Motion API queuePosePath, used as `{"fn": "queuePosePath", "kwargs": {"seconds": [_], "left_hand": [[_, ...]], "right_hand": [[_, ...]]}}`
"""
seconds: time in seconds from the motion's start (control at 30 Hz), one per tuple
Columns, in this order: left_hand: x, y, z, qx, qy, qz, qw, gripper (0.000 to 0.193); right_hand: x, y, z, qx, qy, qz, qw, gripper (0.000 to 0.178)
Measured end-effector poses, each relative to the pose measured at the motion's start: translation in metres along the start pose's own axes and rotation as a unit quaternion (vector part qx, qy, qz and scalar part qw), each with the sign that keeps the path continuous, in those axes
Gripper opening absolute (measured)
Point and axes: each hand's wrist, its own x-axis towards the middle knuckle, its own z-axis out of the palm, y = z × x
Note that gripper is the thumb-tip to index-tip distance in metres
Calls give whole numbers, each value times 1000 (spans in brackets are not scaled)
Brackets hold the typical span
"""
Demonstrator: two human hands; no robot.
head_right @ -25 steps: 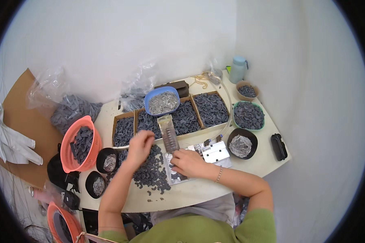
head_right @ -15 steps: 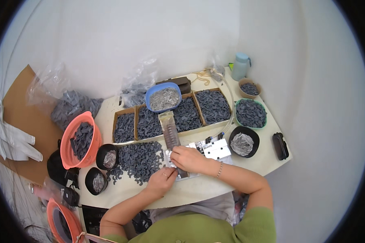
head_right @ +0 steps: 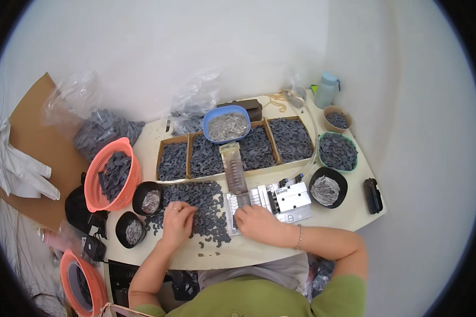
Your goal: The person inserts plastic pieces and metal pins into a fixture by hand, presses the fixture mechanism to assemble the components, and handles the finished parts.
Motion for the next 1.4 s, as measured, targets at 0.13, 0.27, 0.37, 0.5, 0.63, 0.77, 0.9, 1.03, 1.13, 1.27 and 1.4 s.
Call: {"fn": "queuePosePath", "kwargs": {"seconds": [0.13, 0.27, 0.37, 0.5, 0.63, 0.77, 0.9, 1.03, 1.13, 1.27, 1.4], "left_hand": [[6, -7, -3, 12, -23, -30, 999, 10], [12, -7, -5, 22, -51, -27, 998, 12], [10, -14, -6, 5, -54, -35, 998, 11], [7, -7, -3, 24, -113, 3, 993, 10], [11, -11, 6, 35, -100, 11, 994, 11], [12, -15, 6, 51, -92, 0, 994, 13], [13, -11, -1, 36, -118, -2, 992, 11], [14, -10, -3, 44, -120, -13, 992, 10], [11, -20, -2, -10, -87, -54, 995, 6], [13, -18, -5, -33, -71, -83, 994, 5], [9, -10, -4, -80, -88, -59, 991, 13]], "right_hand": [[43, 19, 9, 103, 50, 41, 993, 14], [71, 10, 42, 84, 63, 37, 994, 9], [76, 11, 48, 95, 4, 43, 995, 20], [71, 19, 50, 114, -10, 39, 993, 17], [64, 21, 48, 162, 39, 61, 984, 15], [67, 14, 44, 109, 42, 38, 992, 13], [71, 14, 49, 77, 20, 39, 996, 12], [67, 19, 42, 120, 18, 42, 992, 11], [60, 26, 39, 241, 52, 74, 966, 9], [56, 14, 21, 188, 41, 41, 981, 16], [59, 1, 33, 137, 25, 30, 990, 17]]}}
